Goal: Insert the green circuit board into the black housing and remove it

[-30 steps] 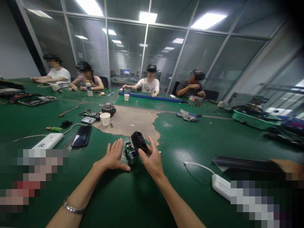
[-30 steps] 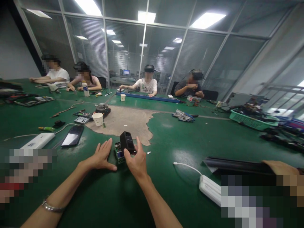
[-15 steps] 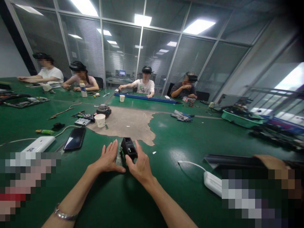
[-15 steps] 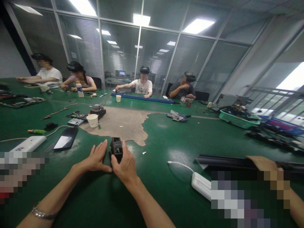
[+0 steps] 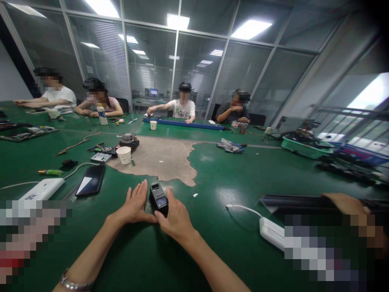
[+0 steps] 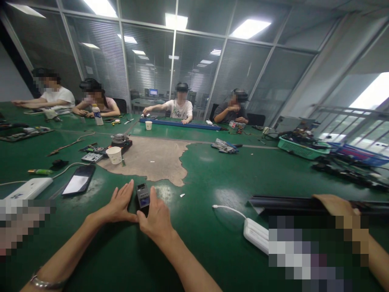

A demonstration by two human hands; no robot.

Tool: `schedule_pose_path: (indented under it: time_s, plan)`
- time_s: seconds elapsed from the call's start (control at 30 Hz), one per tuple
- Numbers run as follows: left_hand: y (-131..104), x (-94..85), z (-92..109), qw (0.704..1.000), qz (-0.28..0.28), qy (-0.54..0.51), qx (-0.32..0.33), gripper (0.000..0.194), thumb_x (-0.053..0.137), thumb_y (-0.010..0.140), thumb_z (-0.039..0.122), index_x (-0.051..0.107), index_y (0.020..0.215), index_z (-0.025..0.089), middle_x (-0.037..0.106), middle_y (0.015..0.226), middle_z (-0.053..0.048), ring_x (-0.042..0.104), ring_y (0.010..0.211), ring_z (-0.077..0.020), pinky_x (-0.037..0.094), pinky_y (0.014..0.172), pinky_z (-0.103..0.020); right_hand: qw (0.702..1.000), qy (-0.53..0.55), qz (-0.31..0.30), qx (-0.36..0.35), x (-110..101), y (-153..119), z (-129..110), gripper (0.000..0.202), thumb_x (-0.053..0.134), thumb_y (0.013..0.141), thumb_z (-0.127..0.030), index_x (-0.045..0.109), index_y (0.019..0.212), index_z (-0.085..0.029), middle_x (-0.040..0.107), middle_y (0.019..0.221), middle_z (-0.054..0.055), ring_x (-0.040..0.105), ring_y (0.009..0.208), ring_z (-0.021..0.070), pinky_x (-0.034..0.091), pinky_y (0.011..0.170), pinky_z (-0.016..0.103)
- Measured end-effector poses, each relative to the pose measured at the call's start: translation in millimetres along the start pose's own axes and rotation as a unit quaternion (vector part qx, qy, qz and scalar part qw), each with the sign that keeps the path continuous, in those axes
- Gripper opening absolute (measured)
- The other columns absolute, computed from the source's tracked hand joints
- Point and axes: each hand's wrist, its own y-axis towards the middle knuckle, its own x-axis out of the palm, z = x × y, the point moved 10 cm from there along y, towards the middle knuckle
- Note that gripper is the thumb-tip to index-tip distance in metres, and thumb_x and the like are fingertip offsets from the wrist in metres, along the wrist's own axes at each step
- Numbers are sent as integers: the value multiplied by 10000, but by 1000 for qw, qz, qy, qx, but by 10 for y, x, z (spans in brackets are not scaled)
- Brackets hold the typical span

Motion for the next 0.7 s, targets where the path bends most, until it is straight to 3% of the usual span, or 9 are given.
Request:
schedule_pose_path:
  time_s: [0.1, 0.23, 0.37, 0.47, 0.7]
  plan:
    - [8, 6, 7, 1000, 0, 0, 3, 1438, 644, 585, 757, -193, 1519, 54, -8, 1616, -246, -7, 1483, -413, 9, 1163, -605, 999, 32, 8, -1, 37, 8, 44, 899, 708, 771, -312, 265, 1508, -47, 613, 1258, 238, 620, 1124, 360, 509, 956, 473]
    - [26, 14, -16, 1000, 11, 3, 7, 1440, 666, 583, 713, -230, 1509, 68, 18, 1618, -247, 13, 1483, -417, 20, 1159, -614, 998, 56, 27, -4, 96, 19, 27, 857, 711, 789, -319, 303, 1498, -64, 640, 1210, 213, 626, 1093, 349, 509, 953, 478]
    - [37, 51, -45, 1000, 7, 4, 14, 1411, 676, 593, 649, -260, 1504, 115, 9, 1625, -227, 14, 1484, -411, 19, 1159, -614, 996, 68, 58, -20, 119, -15, -49, 915, 726, 783, -349, 253, 1520, -81, 598, 1276, 214, 583, 1148, 359, 483, 987, 512]
    - [43, 56, -63, 1000, 8, 7, 11, 1367, 664, 613, 616, -226, 1518, 108, 28, 1625, -228, 21, 1486, -401, 18, 1165, -597, 994, 87, 68, -24, 138, -39, -66, 912, 710, 797, -339, 227, 1530, -91, 551, 1351, 215, 545, 1220, 360, 461, 1025, 516]
    - [38, 31, -96, 1000, 12, 17, -15, 1324, 644, 624, 683, -67, 1548, 56, 31, 1616, -252, -7, 1488, -403, -11, 1150, -623, 985, 148, 84, 6, 61, 14, -38, 748, 666, 823, -274, 352, 1481, -104, 596, 1326, 183, 576, 1226, 321, 462, 1047, 469]
